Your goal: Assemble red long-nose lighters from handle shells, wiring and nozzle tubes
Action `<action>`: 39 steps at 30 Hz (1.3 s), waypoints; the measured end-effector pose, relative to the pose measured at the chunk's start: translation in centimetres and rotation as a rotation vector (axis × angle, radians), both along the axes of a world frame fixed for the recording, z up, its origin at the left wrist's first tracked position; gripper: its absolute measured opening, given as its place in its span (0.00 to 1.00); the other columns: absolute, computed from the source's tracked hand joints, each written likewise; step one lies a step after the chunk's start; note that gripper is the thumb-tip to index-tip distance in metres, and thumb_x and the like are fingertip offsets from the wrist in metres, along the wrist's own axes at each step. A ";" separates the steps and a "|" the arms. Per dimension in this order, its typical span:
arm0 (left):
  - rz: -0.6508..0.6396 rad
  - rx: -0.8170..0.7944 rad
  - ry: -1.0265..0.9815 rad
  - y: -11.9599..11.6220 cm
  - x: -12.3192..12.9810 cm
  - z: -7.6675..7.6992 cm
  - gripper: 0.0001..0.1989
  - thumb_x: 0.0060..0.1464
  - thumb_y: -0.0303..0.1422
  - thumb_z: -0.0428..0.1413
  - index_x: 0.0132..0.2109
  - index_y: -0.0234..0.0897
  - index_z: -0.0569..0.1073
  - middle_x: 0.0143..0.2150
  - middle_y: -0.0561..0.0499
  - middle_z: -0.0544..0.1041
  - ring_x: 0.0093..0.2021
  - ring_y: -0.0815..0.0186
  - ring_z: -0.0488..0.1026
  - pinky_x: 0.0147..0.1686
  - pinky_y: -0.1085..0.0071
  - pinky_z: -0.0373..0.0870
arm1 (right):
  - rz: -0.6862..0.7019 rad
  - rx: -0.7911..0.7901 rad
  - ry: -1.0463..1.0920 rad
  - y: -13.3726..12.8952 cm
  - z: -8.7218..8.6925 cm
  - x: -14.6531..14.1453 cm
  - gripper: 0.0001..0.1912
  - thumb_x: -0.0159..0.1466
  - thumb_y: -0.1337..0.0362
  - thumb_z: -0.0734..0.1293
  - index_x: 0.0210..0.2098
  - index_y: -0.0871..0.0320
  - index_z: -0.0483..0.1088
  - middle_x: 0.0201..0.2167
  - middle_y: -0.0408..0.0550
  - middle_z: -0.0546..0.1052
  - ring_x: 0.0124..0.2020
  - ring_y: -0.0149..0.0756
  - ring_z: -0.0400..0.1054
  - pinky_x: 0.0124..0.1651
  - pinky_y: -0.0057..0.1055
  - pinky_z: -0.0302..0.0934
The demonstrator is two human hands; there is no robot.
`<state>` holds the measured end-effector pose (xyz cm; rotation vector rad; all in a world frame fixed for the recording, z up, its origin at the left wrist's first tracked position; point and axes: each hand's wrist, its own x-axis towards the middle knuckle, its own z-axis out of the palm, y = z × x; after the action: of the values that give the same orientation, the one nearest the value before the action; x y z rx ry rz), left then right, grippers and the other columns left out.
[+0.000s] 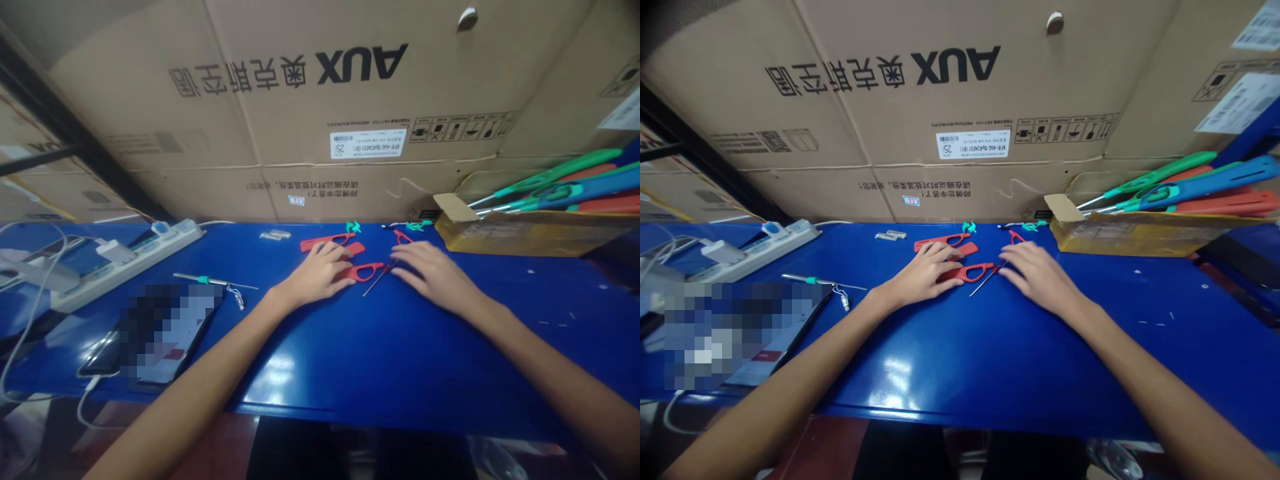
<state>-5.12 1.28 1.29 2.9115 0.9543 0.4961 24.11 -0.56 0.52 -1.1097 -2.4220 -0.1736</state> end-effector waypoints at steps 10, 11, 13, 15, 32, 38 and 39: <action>0.178 -0.459 -0.813 -0.4 0.8 1.0 0.17 0.69 0.45 0.49 0.54 0.38 0.71 0.54 0.44 0.76 0.55 0.58 0.73 0.58 0.57 0.69 | 0.034 -0.068 0.106 -0.6 0.5 -0.4 0.21 0.72 0.52 0.61 0.57 0.57 0.73 0.55 0.57 0.79 0.57 0.52 0.72 0.59 0.55 0.65; 0.142 -0.597 -0.934 -0.7 1.6 0.6 0.18 0.70 0.45 0.45 0.54 0.39 0.69 0.53 0.44 0.78 0.54 0.58 0.74 0.57 0.57 0.69 | 0.053 -0.078 0.138 -0.8 0.7 -0.6 0.21 0.72 0.53 0.62 0.58 0.56 0.72 0.54 0.56 0.79 0.55 0.50 0.73 0.58 0.53 0.67; 0.113 -0.795 -1.021 -1.5 3.3 -0.4 0.19 0.70 0.48 0.44 0.52 0.39 0.68 0.51 0.45 0.79 0.54 0.58 0.75 0.58 0.56 0.69 | 0.095 -0.098 0.196 -1.4 1.1 -1.5 0.22 0.72 0.53 0.62 0.61 0.55 0.69 0.52 0.55 0.80 0.52 0.48 0.75 0.55 0.50 0.70; 0.087 -0.876 -1.049 -2.2 4.6 -1.2 0.19 0.66 0.50 0.51 0.51 0.39 0.67 0.51 0.44 0.78 0.53 0.58 0.75 0.57 0.58 0.70 | 0.120 -0.094 0.232 -2.0 1.1 -2.7 0.28 0.70 0.50 0.65 0.64 0.56 0.65 0.51 0.56 0.80 0.50 0.48 0.76 0.52 0.48 0.71; 0.516 0.132 -0.524 1.7 -2.2 0.6 0.14 0.71 0.40 0.44 0.50 0.38 0.69 0.56 0.41 0.72 0.57 0.57 0.69 0.60 0.56 0.66 | 0.258 -0.326 0.136 -0.9 0.2 -0.6 0.18 0.74 0.58 0.58 0.54 0.53 0.76 0.44 0.52 0.81 0.47 0.43 0.75 0.51 0.44 0.71; 0.774 0.287 -0.284 2.2 -9.2 5.8 0.10 0.65 0.38 0.51 0.40 0.39 0.74 0.41 0.46 0.74 0.41 0.58 0.72 0.43 0.62 0.71 | 0.263 -0.357 0.130 -1.4 0.3 -1.6 0.18 0.74 0.57 0.59 0.52 0.55 0.77 0.46 0.52 0.80 0.50 0.43 0.73 0.55 0.45 0.68; 0.768 0.283 -0.282 1.8 -10.3 7.0 0.11 0.65 0.39 0.52 0.39 0.40 0.74 0.38 0.47 0.74 0.38 0.60 0.71 0.42 0.63 0.70 | 0.260 -0.370 0.136 -1.4 0.3 -1.6 0.18 0.74 0.56 0.59 0.52 0.55 0.76 0.47 0.52 0.80 0.51 0.43 0.72 0.55 0.45 0.68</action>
<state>-15.42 3.06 8.31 2.4613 2.0699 1.1049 22.46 -2.00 0.84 -0.9026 -2.5036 0.4348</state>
